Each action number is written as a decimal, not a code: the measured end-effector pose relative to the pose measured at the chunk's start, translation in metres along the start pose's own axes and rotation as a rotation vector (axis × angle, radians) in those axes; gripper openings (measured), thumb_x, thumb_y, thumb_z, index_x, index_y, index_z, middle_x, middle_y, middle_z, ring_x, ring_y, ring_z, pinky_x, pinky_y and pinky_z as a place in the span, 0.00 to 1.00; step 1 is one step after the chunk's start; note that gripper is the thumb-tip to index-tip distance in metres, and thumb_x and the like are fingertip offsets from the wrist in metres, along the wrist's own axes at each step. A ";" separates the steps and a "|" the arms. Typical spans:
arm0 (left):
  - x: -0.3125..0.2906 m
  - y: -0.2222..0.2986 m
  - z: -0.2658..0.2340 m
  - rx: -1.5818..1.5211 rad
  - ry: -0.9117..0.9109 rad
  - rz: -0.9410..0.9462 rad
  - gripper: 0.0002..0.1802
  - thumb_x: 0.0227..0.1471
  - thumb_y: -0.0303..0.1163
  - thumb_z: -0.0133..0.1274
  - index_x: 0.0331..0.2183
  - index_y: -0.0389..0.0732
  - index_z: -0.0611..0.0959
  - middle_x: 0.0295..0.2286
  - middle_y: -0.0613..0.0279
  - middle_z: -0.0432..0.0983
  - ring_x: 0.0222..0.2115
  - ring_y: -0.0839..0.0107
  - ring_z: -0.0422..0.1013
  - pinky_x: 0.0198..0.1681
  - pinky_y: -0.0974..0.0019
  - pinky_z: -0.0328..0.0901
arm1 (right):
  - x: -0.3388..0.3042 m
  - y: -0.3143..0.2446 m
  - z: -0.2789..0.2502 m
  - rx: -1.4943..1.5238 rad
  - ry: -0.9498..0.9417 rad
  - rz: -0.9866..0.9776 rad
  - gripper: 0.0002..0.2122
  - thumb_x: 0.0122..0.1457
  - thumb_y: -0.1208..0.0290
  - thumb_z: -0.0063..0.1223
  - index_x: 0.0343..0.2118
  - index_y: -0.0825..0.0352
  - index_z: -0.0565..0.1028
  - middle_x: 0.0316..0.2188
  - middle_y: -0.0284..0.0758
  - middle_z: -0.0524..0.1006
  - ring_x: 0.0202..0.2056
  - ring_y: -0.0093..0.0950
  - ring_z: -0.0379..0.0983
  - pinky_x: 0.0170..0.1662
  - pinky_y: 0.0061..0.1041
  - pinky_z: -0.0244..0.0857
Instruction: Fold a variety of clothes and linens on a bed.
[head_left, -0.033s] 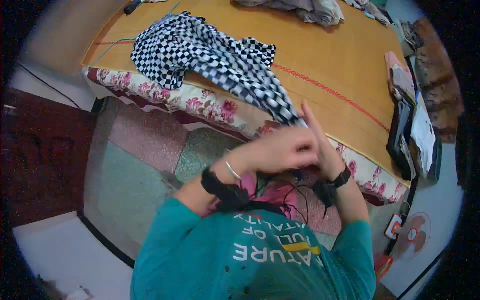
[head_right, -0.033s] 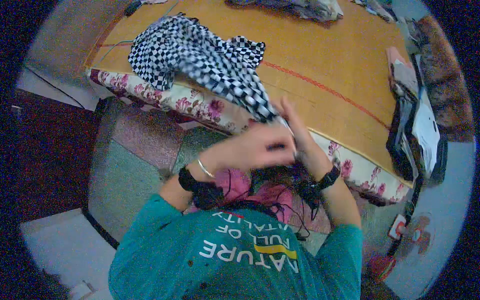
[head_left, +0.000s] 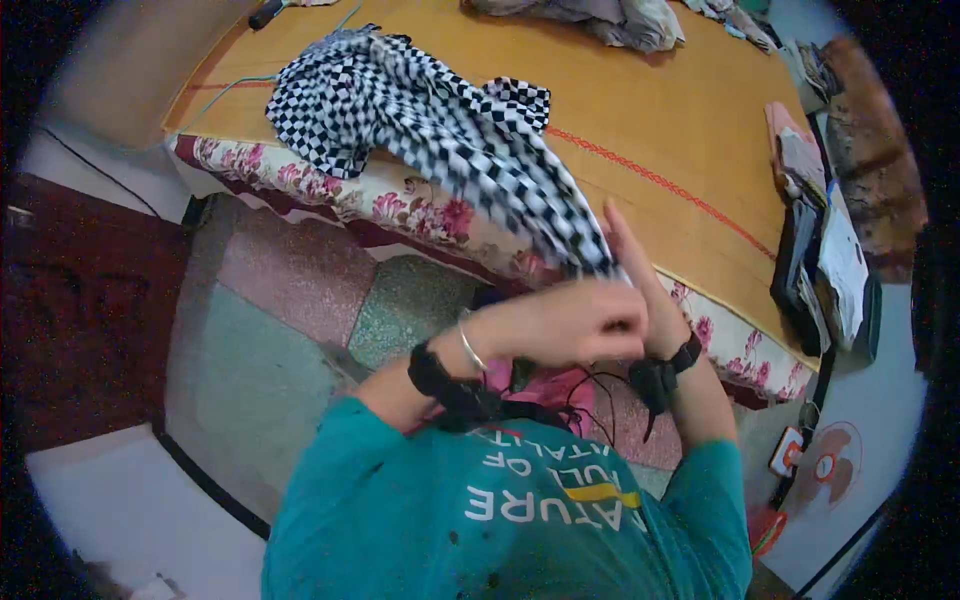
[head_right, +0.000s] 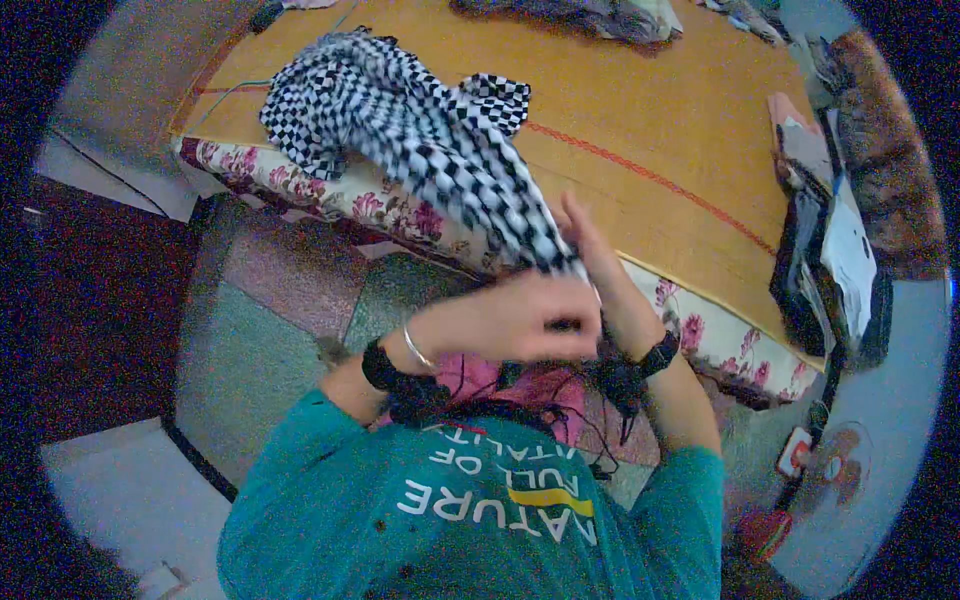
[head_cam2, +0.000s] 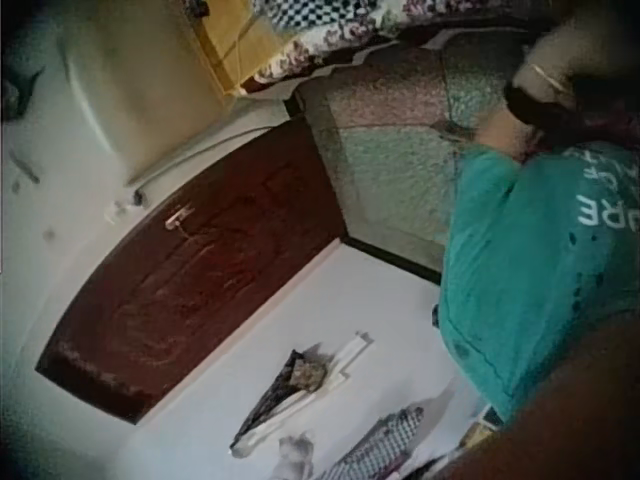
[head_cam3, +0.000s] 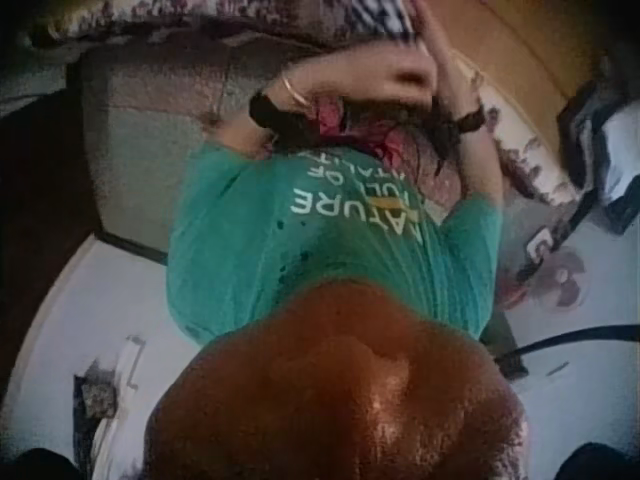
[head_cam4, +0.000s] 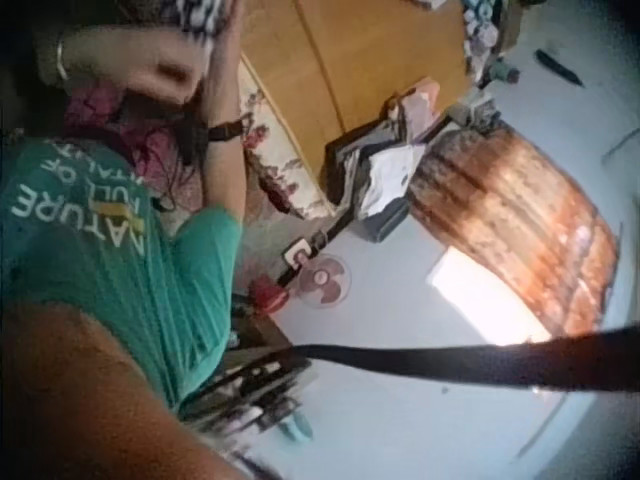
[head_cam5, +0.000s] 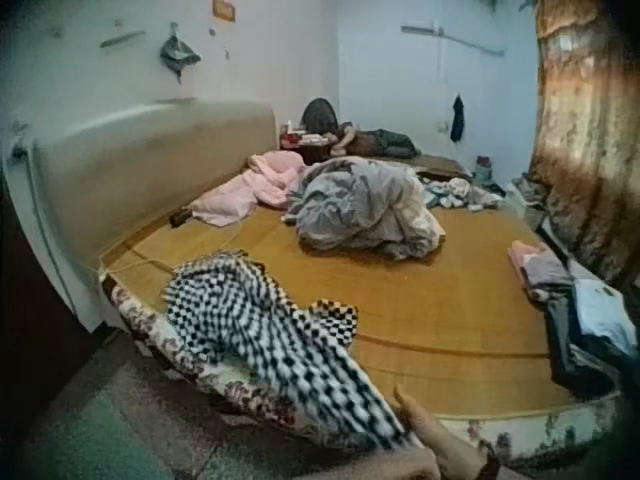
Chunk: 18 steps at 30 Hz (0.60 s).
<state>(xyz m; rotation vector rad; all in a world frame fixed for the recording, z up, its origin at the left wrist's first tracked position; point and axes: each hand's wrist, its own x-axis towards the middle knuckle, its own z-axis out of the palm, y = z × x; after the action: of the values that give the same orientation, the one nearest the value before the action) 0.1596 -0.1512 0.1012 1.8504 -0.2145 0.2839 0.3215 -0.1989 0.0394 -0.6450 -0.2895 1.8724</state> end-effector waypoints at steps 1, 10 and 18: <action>-0.009 0.007 0.014 -0.107 -0.111 -0.009 0.08 0.48 0.31 0.53 0.26 0.36 0.74 0.24 0.61 0.71 0.28 0.68 0.68 0.33 0.66 0.63 | -0.001 0.005 0.012 -0.011 -0.001 0.007 0.24 0.58 0.62 0.44 0.53 0.74 0.62 0.48 0.41 0.70 0.45 0.27 0.70 0.50 0.26 0.63; -0.126 -0.048 0.012 -0.185 -0.049 -0.589 0.20 0.51 0.43 0.50 0.34 0.33 0.80 0.31 0.59 0.77 0.33 0.73 0.71 0.38 0.68 0.65 | -0.196 0.025 0.095 -0.984 0.681 -0.679 0.16 0.47 0.67 0.47 0.36 0.73 0.75 0.35 0.36 0.76 0.36 0.26 0.72 0.43 0.21 0.63; -0.183 -0.049 -0.015 0.046 0.563 -0.706 0.14 0.50 0.37 0.53 0.36 0.36 0.78 0.27 0.58 0.77 0.27 0.70 0.73 0.33 0.66 0.67 | -0.313 0.071 0.092 -0.929 0.855 -0.783 0.09 0.52 0.67 0.47 0.29 0.68 0.70 0.26 0.27 0.71 0.29 0.16 0.65 0.35 0.13 0.58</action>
<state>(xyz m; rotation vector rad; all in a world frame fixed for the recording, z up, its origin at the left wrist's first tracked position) -0.0022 -0.1219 0.0054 1.6983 0.8203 0.2977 0.2993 -0.5036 0.1733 -1.5951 -0.7141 0.5329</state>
